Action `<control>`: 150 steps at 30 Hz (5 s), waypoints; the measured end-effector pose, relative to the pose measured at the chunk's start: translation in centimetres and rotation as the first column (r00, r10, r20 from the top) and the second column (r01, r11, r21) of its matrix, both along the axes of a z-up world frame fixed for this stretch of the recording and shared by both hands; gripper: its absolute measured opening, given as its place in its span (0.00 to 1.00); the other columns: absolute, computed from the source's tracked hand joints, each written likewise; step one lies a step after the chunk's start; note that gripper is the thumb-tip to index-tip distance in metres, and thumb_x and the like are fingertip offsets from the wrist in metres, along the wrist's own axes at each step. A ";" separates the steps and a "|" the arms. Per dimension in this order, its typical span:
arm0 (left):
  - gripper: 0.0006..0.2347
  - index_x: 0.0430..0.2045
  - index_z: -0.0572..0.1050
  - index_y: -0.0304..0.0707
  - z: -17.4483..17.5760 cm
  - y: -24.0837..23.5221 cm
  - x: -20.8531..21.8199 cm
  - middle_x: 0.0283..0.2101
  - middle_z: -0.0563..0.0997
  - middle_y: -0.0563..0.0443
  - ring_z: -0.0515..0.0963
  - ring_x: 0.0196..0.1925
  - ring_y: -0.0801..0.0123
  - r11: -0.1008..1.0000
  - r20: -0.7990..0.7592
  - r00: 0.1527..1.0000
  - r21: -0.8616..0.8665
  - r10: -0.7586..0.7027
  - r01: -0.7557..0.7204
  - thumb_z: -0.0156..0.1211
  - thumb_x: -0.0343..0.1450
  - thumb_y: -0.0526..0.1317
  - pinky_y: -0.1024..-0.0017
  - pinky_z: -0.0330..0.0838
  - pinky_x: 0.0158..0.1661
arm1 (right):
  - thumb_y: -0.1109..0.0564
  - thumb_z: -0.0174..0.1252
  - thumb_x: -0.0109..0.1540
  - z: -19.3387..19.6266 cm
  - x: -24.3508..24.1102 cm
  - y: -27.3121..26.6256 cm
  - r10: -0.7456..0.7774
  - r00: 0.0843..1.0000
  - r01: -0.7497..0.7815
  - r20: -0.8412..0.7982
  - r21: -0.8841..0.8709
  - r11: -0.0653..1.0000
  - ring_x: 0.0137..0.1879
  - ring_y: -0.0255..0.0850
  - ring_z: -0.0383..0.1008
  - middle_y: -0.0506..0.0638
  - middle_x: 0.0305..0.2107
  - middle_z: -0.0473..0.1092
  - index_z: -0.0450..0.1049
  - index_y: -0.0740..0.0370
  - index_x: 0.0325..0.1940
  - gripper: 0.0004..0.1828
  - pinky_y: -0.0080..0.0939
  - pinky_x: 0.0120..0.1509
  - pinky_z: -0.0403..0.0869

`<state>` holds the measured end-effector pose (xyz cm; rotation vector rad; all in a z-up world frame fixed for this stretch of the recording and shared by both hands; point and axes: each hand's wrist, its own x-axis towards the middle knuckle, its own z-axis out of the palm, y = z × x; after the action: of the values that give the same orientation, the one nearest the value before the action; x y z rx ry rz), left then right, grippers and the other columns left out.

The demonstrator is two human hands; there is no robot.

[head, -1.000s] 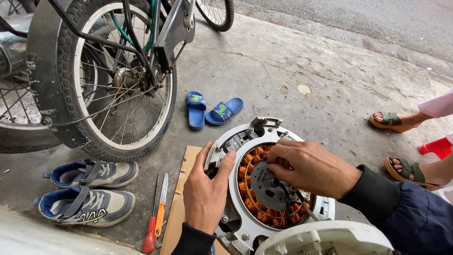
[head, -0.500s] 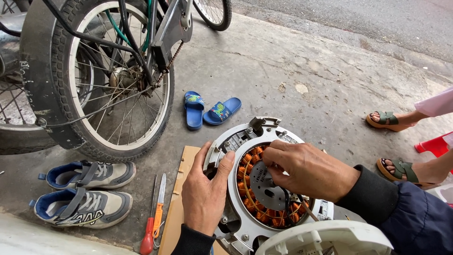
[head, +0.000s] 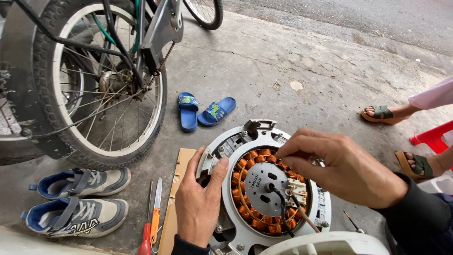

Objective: The person disassembles an electric motor, removes the stator, and uses a multimeter to test the electrical connections. They then reassemble the motor housing and use a power drill to secure the components.

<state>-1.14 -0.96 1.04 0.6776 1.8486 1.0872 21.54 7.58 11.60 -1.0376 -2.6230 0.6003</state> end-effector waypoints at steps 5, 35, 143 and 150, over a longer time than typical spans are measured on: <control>0.39 0.73 0.72 0.72 0.6 0.1 0.0 0.72 0.81 0.65 0.81 0.73 0.71 0.999 -0.012 1.000 -0.039 0.008 -0.009 0.57 0.61 0.70 0.64 0.76 0.67 | 0.50 0.61 0.70 -1.0 0.9 -0.7 -0.015 0.999 0.019 0.051 -0.076 0.997 0.39 0.33 0.84 0.38 0.38 0.84 0.85 0.48 0.45 0.08 0.38 0.45 0.77; 0.37 0.71 0.74 0.61 -1.0 0.6 -0.2 0.62 0.90 0.62 0.88 0.64 0.74 0.994 -0.035 0.999 0.105 0.016 -0.012 0.59 0.64 0.67 0.71 0.78 0.63 | 0.51 0.60 0.72 -4.3 -3.1 1.3 0.332 0.941 -0.307 0.068 -0.246 0.920 0.50 0.41 0.80 0.44 0.44 0.80 0.85 0.53 0.45 0.09 0.43 0.60 0.78; 0.48 0.80 0.57 0.38 -1.5 2.0 -0.6 0.81 0.62 0.35 0.62 0.83 0.50 0.982 -0.091 0.982 0.106 0.167 -0.157 0.59 0.66 0.68 0.49 0.57 0.78 | 0.61 0.68 0.69 -21.6 14.2 -5.3 -0.852 -0.061 0.219 -0.521 -0.839 0.497 0.40 0.48 0.80 0.61 0.36 0.79 0.82 0.72 0.49 0.09 0.39 0.48 0.78; 0.50 0.81 0.53 0.38 -2.0 2.2 -0.7 0.83 0.55 0.34 0.55 0.86 0.47 0.990 -0.152 0.979 0.067 0.133 -0.124 0.54 0.67 0.71 0.42 0.52 0.79 | 0.59 0.68 0.69 -21.2 14.1 -5.5 -0.855 -0.048 0.211 -0.517 -0.842 0.497 0.37 0.48 0.79 0.64 0.32 0.79 0.82 0.72 0.48 0.10 0.39 0.44 0.77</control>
<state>-1.83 1.28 -0.97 0.7009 2.0249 1.2035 35.65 2.06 -9.56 -1.2018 -0.6707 1.2352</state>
